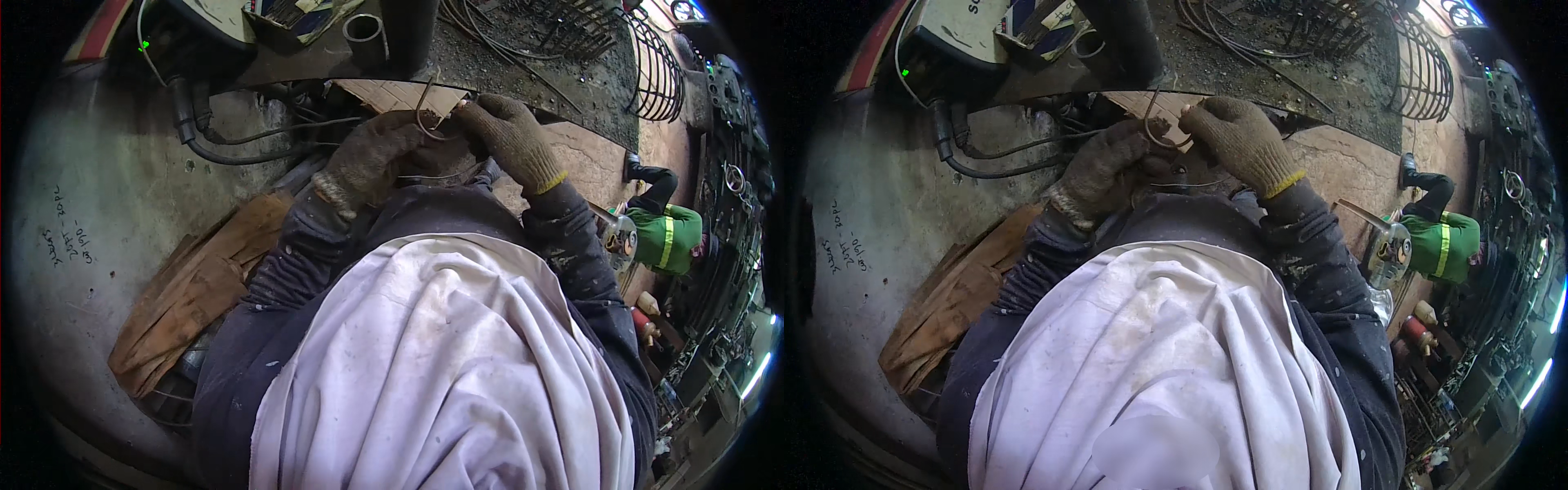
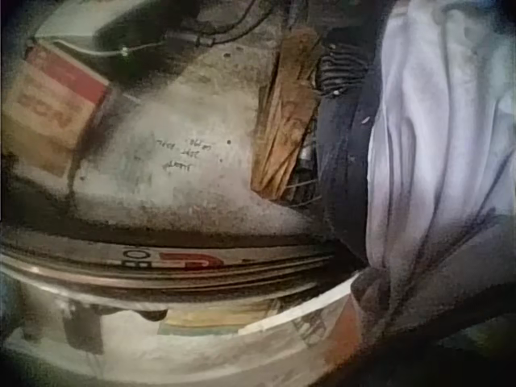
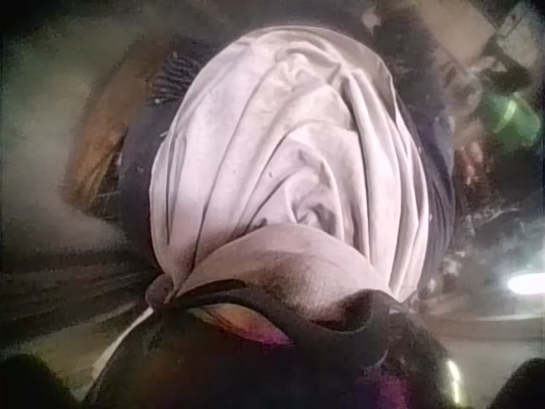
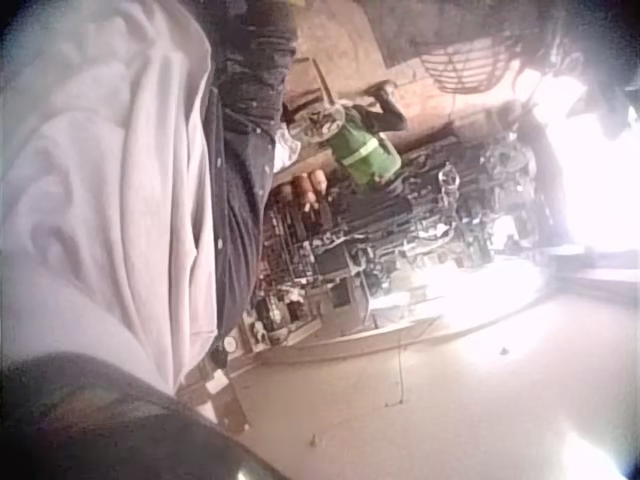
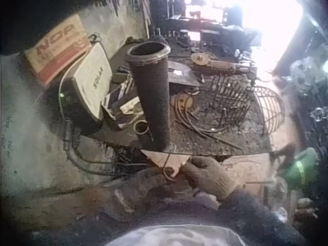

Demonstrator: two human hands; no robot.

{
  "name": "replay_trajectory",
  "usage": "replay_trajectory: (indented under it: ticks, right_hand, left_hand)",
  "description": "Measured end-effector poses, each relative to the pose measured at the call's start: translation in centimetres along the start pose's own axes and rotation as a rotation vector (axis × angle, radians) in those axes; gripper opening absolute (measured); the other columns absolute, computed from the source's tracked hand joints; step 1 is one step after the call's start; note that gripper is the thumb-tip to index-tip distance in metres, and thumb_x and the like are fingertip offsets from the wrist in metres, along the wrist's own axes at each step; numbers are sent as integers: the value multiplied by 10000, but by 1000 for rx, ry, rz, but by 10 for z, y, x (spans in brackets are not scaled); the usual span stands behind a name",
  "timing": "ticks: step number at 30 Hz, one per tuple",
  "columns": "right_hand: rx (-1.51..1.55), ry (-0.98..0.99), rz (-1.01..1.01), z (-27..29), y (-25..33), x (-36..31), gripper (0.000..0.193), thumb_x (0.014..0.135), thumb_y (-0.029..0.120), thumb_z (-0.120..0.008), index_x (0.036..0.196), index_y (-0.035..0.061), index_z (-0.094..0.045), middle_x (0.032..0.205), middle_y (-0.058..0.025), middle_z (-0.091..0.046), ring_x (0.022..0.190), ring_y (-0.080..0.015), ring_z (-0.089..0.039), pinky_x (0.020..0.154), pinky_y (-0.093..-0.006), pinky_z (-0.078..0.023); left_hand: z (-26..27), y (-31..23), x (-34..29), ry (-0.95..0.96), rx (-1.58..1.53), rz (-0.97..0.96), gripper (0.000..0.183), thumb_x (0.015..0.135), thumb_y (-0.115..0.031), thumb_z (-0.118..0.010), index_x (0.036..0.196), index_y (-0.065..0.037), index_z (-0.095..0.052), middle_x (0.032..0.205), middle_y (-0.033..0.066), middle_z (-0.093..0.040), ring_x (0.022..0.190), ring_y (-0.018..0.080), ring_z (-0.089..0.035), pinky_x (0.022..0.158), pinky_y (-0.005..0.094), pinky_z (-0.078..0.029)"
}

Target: The person positions and secures a metal hook onto a wire cage by hand and using a tool.

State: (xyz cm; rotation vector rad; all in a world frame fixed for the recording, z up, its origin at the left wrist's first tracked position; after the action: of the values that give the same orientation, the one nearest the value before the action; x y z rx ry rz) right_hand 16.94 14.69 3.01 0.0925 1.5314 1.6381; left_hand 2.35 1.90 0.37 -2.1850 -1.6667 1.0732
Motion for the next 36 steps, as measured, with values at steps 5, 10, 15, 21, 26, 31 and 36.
replay_trajectory:
  ticks: [5,10,15,21,26,31,36]
  right_hand:
    - [-29,-17,82,-7,0,20,447,939,417,-622,1004,-18,-703,767,-61,-675,693,-116,-607,645,-285,-496]
    - [85,11,22,-25,0,31,355,952,319,-628,1063,-12,-693,913,-60,-699,783,-107,-636,712,-245,-510]
    - [129,27,-12,-38,0,42,349,954,300,-632,1112,-8,-677,909,-59,-698,799,-104,-634,717,-240,-511]
    - [343,-18,17,-47,3,46,365,935,301,-629,1068,-35,-676,878,-83,-699,732,-114,-629,659,-253,-500]
    - [340,0,-53,-50,-1,50,316,968,269,-616,1123,-2,-661,915,-38,-683,793,-87,-622,692,-235,-502]
    - [445,-119,31,-41,-8,61,329,945,261,-607,1056,-42,-668,855,-83,-682,729,-129,-640,657,-264,-525]
    - [410,-109,16,-34,-1,71,312,973,268,-585,1056,-22,-665,845,-64,-682,701,-117,-626,645,-252,-510]
  left_hand:
    - [20,11,18,-154,58,-62,309,992,-198,-570,1233,-5,-575,994,144,-690,871,250,-698,752,402,-592]
    - [30,3,16,-326,-50,-108,254,964,-172,-597,1154,-5,-622,984,122,-689,820,206,-684,751,373,-580]
    - [51,-14,22,-352,104,-116,221,965,-168,-585,1122,-20,-632,951,86,-681,790,159,-668,721,307,-558]
    - [41,-25,22,-429,258,-234,244,947,-220,-597,1079,-18,-627,895,96,-683,745,172,-673,645,302,-537]
    - [45,-25,25,-427,380,-339,313,939,-279,-589,1081,-4,-633,856,126,-703,692,208,-686,628,327,-544]
    - [34,-32,32,-381,643,-450,335,945,-308,-580,1112,-25,-645,923,112,-720,729,193,-699,647,317,-554]
    - [31,-37,44,-386,380,-253,316,955,-260,-565,1133,-16,-655,953,105,-727,804,182,-721,714,308,-581]
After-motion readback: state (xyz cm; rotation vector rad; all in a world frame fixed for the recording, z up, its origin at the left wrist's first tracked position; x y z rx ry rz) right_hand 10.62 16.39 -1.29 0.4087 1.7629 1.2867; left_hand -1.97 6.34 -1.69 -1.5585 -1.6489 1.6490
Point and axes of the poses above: each hand's wrist, its own x-axis towards the middle knuckle, its own z-axis out of the back of the hand, y = z × x, the point moved 4 cm from there along x, towards the middle knuckle
